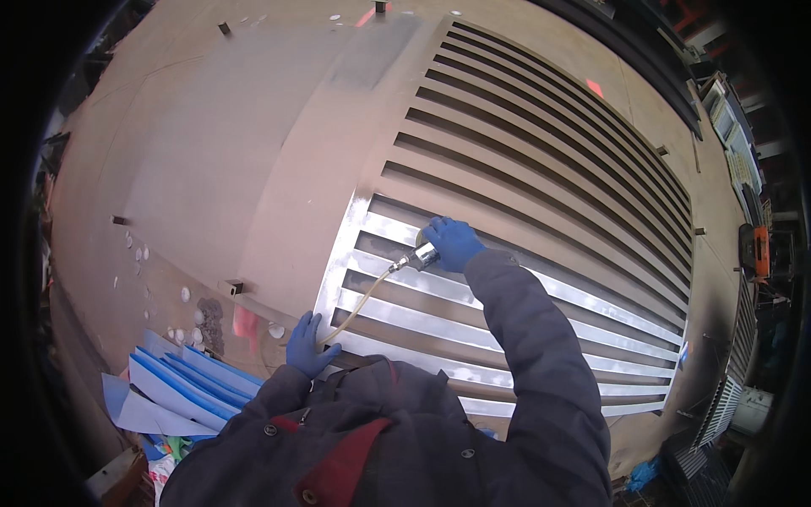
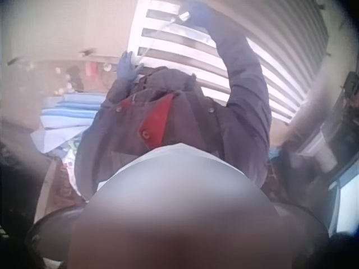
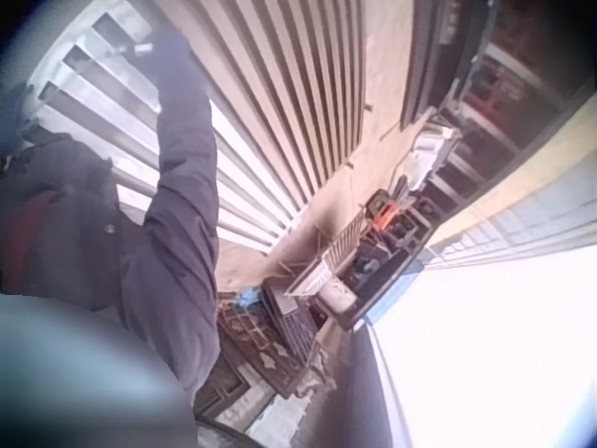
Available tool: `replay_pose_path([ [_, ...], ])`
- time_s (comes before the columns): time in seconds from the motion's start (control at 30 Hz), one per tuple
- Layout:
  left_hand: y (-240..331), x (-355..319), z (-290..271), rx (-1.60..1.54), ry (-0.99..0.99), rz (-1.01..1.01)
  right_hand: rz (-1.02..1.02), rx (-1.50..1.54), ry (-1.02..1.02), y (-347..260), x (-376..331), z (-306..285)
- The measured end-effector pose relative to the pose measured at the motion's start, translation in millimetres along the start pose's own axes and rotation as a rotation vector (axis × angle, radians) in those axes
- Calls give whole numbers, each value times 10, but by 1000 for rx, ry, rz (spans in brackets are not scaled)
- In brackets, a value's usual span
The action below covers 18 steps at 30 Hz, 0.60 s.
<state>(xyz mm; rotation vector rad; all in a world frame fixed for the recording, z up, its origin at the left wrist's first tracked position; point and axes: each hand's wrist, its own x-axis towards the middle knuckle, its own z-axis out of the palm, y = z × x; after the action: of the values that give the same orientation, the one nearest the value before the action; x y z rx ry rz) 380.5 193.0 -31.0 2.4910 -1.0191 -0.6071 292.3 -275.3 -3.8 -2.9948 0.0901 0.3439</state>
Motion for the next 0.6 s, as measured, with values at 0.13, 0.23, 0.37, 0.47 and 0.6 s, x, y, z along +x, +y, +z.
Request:
replay_pose_path([
  [0.13,-179,-159,25,-100,50,-226,-15,108,-13,-47,29,-102],
  [0.23,-439,-56,-231,-150,210,-283,88,140,2,-181,185,-221],
  [0.37,-778,335,-802,-222,452,-194,192,353,197,-476,632,-271],
  [0.47,-817,518,-1101,-531,337,-314,268,397,281,-689,1098,-262],
  [0.6,-835,495,-1340,-899,69,-561,338,337,218,-933,1518,-229],
])
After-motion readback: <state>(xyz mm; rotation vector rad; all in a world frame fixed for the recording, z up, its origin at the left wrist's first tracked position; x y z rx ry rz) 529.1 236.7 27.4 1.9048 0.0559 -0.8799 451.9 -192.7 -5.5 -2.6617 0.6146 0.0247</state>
